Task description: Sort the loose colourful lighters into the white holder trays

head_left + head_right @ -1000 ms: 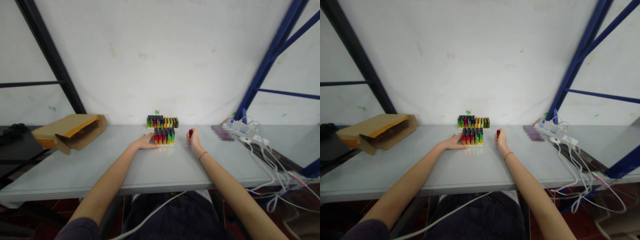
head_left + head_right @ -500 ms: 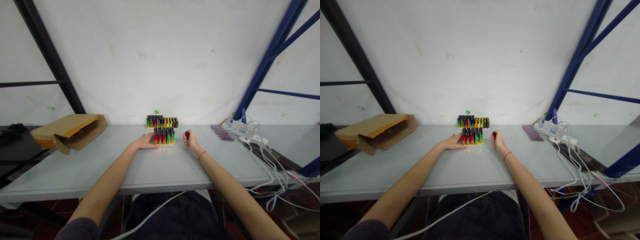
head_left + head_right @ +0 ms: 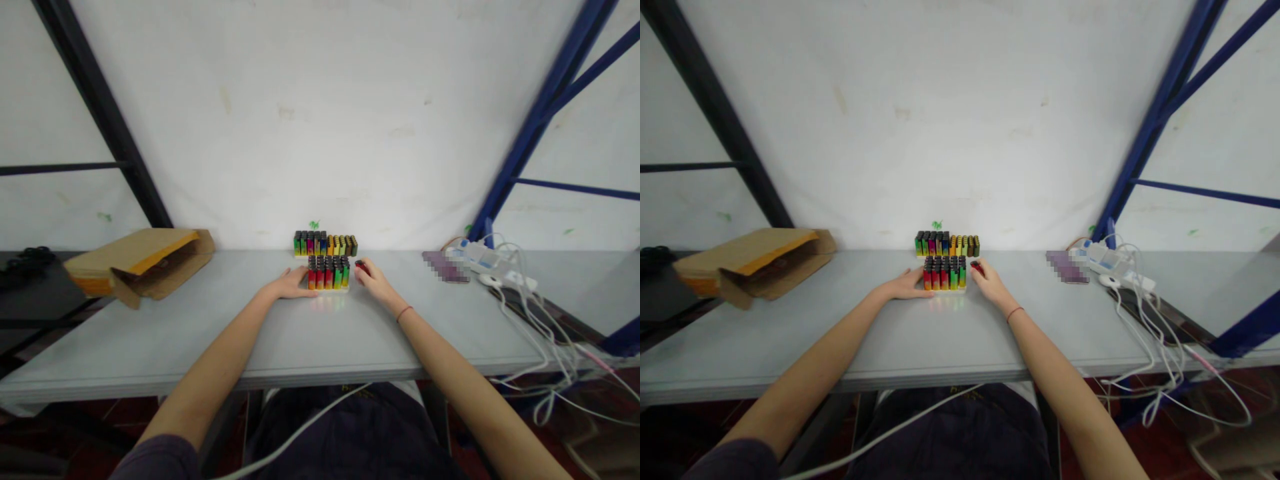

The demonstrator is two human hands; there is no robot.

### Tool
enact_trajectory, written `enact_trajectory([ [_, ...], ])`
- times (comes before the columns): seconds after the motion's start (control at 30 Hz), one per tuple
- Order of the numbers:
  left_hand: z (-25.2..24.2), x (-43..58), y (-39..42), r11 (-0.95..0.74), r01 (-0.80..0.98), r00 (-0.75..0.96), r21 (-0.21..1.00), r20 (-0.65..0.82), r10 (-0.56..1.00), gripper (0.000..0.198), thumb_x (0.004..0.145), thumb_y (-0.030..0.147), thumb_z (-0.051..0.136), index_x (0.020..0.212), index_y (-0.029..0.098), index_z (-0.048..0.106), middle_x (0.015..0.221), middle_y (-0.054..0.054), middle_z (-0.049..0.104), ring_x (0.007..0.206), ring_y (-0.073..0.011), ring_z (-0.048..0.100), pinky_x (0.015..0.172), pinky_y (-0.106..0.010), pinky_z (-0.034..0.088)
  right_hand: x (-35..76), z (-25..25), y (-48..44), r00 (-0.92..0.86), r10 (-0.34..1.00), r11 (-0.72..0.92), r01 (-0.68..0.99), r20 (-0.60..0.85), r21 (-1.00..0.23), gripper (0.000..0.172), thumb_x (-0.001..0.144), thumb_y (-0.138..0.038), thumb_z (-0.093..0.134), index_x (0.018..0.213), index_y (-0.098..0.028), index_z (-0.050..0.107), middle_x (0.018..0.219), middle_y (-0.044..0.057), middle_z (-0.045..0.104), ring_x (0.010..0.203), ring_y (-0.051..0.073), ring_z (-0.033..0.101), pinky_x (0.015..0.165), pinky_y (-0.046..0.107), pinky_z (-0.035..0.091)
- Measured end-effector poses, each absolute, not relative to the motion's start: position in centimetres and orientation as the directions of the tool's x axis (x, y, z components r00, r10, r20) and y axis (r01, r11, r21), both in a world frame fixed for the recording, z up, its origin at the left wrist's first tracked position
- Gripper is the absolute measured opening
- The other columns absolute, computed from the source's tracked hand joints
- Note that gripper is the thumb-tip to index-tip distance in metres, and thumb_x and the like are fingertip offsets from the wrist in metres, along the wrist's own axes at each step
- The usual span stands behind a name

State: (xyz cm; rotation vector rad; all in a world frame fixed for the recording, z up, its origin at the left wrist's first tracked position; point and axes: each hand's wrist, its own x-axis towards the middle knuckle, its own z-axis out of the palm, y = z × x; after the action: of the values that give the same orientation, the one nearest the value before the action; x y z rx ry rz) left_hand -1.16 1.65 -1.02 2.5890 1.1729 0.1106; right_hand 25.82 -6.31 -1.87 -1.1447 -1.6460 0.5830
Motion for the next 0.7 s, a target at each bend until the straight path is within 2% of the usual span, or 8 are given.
enact_trajectory([
  [0.13,-0.95,-1.08,1.53,-0.623,0.726,0.664,0.293,-0.060,0.746,0.096,0.076,0.071,0.052,0.150,0.020,0.019,0.157,-0.012,0.021,0.142,-0.0333,0.023,0.114,-0.059,0.009,25.85,-1.40,-6.20,-0.067,0.867,0.471,0.435,0.494,-0.767,0.032,0.080,-0.048,0.057,0.091,-0.018,0.062,0.089,0.005,0.061,0.083,0.018,0.055,0.070,0.029,0.045],
  [0.3,-0.73,-1.00,1.32,-0.619,0.731,0.660,0.286,-0.066,0.749,0.096,0.077,0.070,0.052,0.151,0.019,0.018,0.157,-0.013,0.022,0.142,-0.0340,0.023,0.113,-0.059,0.010,25.96,-1.54,-6.03,-0.118,0.883,0.467,0.328,0.455,-0.821,0.037,0.079,-0.049,0.062,0.096,-0.017,0.066,0.092,0.006,0.068,0.082,0.019,0.062,0.076,0.033,0.050],
  [0.4,-0.66,-1.02,1.26,-0.619,0.730,0.660,0.292,-0.064,0.748,0.094,0.077,0.068,0.053,0.150,0.020,0.018,0.157,-0.012,0.023,0.142,-0.0337,0.024,0.113,-0.059,0.010,25.82,-1.96,-5.91,-0.134,0.883,0.467,0.344,0.450,-0.814,0.039,0.079,-0.049,0.063,0.098,-0.016,0.067,0.090,0.007,0.069,0.079,0.019,0.062,0.075,0.034,0.051],
  [0.57,-0.68,-1.05,1.28,-0.619,0.724,0.662,0.303,-0.054,0.748,0.094,0.077,0.068,0.054,0.150,0.021,0.020,0.157,-0.012,0.024,0.142,-0.0348,0.023,0.113,-0.060,0.010,25.55,-1.96,-6.17,-0.142,0.837,0.515,0.531,0.529,-0.673,0.035,0.082,-0.040,0.061,0.109,-0.017,0.063,0.078,0.002,0.065,0.066,0.014,0.058,0.068,0.029,0.049],
  [0.7,-0.75,-0.98,1.32,-0.602,0.729,0.646,0.327,-0.037,0.763,0.096,0.074,0.067,0.058,0.149,0.020,0.021,0.155,-0.013,0.027,0.141,-0.0356,0.026,0.113,-0.059,0.010,25.44,-1.43,-6.64,-0.191,0.785,0.563,0.617,0.589,-0.550,0.031,0.085,-0.035,0.060,0.111,-0.019,0.061,0.085,0.003,0.064,0.067,0.013,0.056,0.068,0.028,0.048],
])
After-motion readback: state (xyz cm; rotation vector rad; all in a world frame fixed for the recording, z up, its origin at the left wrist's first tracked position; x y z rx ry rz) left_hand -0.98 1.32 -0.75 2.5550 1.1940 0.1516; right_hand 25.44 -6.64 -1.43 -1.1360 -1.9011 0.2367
